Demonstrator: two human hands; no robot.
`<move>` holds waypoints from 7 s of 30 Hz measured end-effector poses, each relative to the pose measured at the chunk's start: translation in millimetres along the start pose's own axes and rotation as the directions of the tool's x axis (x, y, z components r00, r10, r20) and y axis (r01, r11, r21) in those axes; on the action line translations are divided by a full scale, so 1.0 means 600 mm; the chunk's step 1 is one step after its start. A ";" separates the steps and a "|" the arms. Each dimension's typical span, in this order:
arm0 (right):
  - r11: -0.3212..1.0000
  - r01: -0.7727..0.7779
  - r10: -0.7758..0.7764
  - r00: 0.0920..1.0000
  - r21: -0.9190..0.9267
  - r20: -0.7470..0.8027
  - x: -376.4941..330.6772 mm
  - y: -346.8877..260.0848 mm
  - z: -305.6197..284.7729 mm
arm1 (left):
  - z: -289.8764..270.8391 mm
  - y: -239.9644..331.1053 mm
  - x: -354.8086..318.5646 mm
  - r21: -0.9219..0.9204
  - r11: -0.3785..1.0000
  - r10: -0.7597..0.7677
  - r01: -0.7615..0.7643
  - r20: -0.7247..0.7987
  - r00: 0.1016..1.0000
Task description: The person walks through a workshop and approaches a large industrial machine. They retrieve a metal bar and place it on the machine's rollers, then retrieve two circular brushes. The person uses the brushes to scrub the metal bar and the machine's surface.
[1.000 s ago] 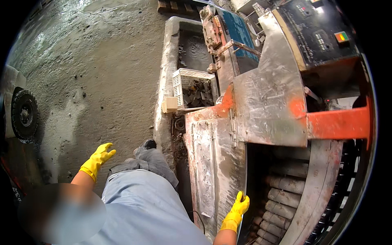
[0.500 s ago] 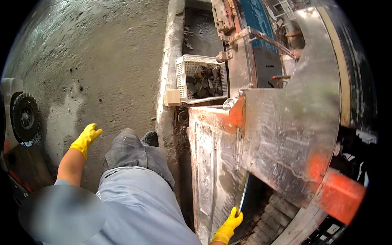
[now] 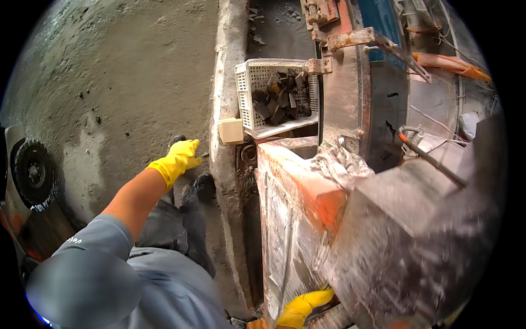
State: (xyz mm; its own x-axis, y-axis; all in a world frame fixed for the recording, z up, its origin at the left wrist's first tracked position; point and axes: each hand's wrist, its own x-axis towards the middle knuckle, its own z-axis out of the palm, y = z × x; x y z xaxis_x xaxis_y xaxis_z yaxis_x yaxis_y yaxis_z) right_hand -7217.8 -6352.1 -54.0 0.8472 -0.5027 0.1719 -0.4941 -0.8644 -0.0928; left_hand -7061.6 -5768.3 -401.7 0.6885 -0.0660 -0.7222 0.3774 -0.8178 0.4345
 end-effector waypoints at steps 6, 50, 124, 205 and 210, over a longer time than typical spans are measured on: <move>0.996 -0.059 0.057 0.998 -0.070 -0.033 -0.020 -0.068 -0.011 | 0.043 0.040 0.176 0.259 0.956 0.158 -0.138 -0.061 0.986; 0.992 -0.123 0.114 0.903 0.005 -0.415 -0.112 -0.394 0.090 | -0.130 -0.451 -0.586 -0.173 0.729 -0.607 0.662 0.283 0.742; 0.810 -0.572 0.457 0.481 -0.127 0.748 1.236 -2.129 0.602 | -2.452 0.312 1.365 0.068 0.997 0.021 -0.032 0.152 0.988; 0.607 0.368 0.281 0.730 0.705 -0.623 3.350 0.036 0.347 | -0.874 2.868 1.982 -0.172 0.833 0.554 -0.526 0.252 0.794; 0.797 0.514 -0.176 0.701 0.318 -0.691 3.446 0.068 0.322 | -0.838 2.984 1.919 -0.355 0.672 0.696 -0.650 0.004 0.718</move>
State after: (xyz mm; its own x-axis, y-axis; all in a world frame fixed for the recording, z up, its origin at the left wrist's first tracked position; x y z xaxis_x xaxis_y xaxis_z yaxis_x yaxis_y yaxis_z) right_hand -5448.4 -7427.9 108.2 0.5459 -0.1955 0.8147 0.1041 -0.9490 -0.2975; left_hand -5281.8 -7021.0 -184.6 0.7546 -0.6189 -0.2180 0.0259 -0.3039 0.9523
